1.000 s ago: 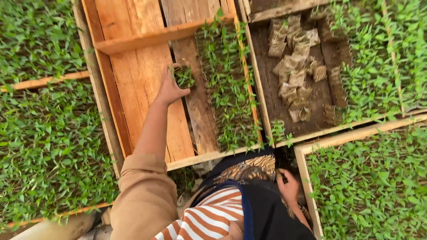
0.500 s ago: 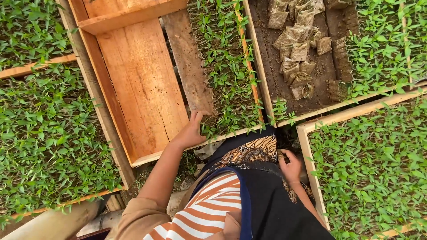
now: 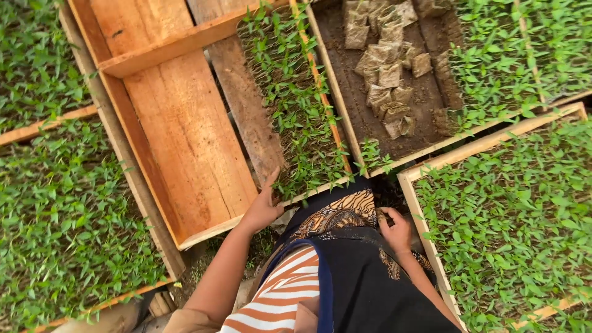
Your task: Sorting and transferring plant seedlings from nursery trays into a wooden box.
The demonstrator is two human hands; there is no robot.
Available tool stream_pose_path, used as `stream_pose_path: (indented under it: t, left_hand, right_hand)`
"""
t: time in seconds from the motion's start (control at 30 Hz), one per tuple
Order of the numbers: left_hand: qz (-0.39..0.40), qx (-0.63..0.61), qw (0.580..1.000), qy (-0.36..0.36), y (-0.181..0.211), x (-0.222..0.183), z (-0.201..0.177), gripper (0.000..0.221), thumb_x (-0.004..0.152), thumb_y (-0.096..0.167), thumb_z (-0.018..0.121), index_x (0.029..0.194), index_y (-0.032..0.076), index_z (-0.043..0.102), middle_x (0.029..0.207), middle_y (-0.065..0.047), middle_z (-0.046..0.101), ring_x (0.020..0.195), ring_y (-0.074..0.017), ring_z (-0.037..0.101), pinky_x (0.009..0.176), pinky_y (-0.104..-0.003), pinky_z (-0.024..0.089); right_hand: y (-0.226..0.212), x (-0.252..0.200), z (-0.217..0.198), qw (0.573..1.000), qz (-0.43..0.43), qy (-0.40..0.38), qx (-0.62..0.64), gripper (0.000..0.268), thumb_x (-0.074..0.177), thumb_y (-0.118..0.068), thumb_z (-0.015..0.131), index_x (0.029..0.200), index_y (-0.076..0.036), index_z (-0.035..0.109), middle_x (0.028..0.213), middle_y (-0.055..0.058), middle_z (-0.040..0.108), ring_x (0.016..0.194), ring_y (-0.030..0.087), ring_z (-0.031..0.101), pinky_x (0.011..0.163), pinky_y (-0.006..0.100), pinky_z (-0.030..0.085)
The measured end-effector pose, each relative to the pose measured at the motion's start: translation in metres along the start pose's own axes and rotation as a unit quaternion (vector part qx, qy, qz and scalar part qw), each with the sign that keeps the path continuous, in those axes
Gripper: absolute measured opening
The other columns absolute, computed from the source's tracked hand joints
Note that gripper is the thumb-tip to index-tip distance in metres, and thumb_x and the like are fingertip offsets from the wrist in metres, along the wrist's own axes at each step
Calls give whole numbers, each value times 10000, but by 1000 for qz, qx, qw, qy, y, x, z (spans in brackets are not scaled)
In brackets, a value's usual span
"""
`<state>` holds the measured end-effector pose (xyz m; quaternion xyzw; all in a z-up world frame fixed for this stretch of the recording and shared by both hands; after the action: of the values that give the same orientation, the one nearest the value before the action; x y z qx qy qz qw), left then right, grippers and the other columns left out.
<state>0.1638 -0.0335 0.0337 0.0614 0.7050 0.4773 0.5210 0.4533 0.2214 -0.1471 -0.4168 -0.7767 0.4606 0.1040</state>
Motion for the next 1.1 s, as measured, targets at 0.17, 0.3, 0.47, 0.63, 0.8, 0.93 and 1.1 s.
stream_pose_path:
  t: [0.17, 0.3, 0.47, 0.63, 0.8, 0.93, 1.1]
  left_hand:
    - [-8, -15, 1000, 14, 5, -1, -5, 929, 781, -195, 389, 1565, 153, 30, 1544, -347, 60, 1403, -533, 188, 1122, -587, 295]
    - [-30, 153, 985, 77, 32, -17, -28, 800, 832, -131, 383, 1551, 93, 114, 1492, -308, 304, 1333, -466, 403, 1056, -577, 403]
    - [77, 217, 940, 250, 72, 3, -71, 509, 919, -81, 456, 1419, -11, 389, 1304, -256, 470, 1203, -378, 517, 972, -500, 475]
    - [266, 186, 901, 288, 111, 55, -30, 366, 912, -69, 528, 1254, 46, 587, 1131, -127, 546, 1122, -284, 552, 954, -419, 496]
    - [326, 271, 902, 78, 145, 74, 104, 468, 883, 40, 578, 1341, 97, 498, 1424, -154, 415, 1303, -284, 411, 1106, -446, 356]
    - [452, 332, 828, 16, 143, 55, 146, 408, 928, 23, 561, 1327, 80, 496, 1396, -191, 436, 1271, -364, 468, 1010, -478, 445]
    - [411, 268, 869, 64, 133, 54, 116, 407, 894, 7, 591, 1273, 152, 562, 1400, -160, 443, 1265, -326, 498, 983, -465, 484]
  right_hand:
    - [15, 5, 4, 1000, 19, 1, -4, 242, 821, -111, 705, 1058, -91, 747, 1072, 132, 723, 997, 325, 670, 815, 445, 557]
    - [0, 2, 0, 998, 35, -9, -48, 200, 829, -184, 711, 1023, -156, 752, 1045, 64, 742, 909, 274, 703, 744, 403, 578]
    - [7, 1, 2, 997, 43, -12, -66, 210, 806, -243, 715, 1011, -213, 748, 1021, 11, 750, 866, 230, 713, 701, 368, 585]
    - [18, 2, 5, 998, 43, -7, -35, 264, 807, -216, 708, 1065, -172, 739, 1072, 77, 738, 907, 287, 705, 701, 424, 591]
    - [27, -1, 16, 994, -52, -27, -89, 388, 826, -204, 676, 1211, -163, 649, 1298, 99, 629, 1235, 268, 583, 1098, 392, 421]
    - [-38, -1, 1, 973, 89, -189, -98, 414, 907, -305, 607, 1316, -252, 568, 1384, 73, 536, 1313, 301, 481, 1081, 452, 400]
    - [-163, 21, -40, 943, 33, -283, -175, 351, 886, -216, 542, 1220, -207, 648, 1204, -40, 690, 1061, 188, 672, 902, 394, 542]
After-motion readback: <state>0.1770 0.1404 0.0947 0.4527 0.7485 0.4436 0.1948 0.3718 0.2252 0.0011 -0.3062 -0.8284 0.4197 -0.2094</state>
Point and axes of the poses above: each hand's wrist, its own x-axis towards the middle knuckle, its own z-axis out of the palm, y = z × x, the point moved 9 cm from there along x, towards the middle knuckle
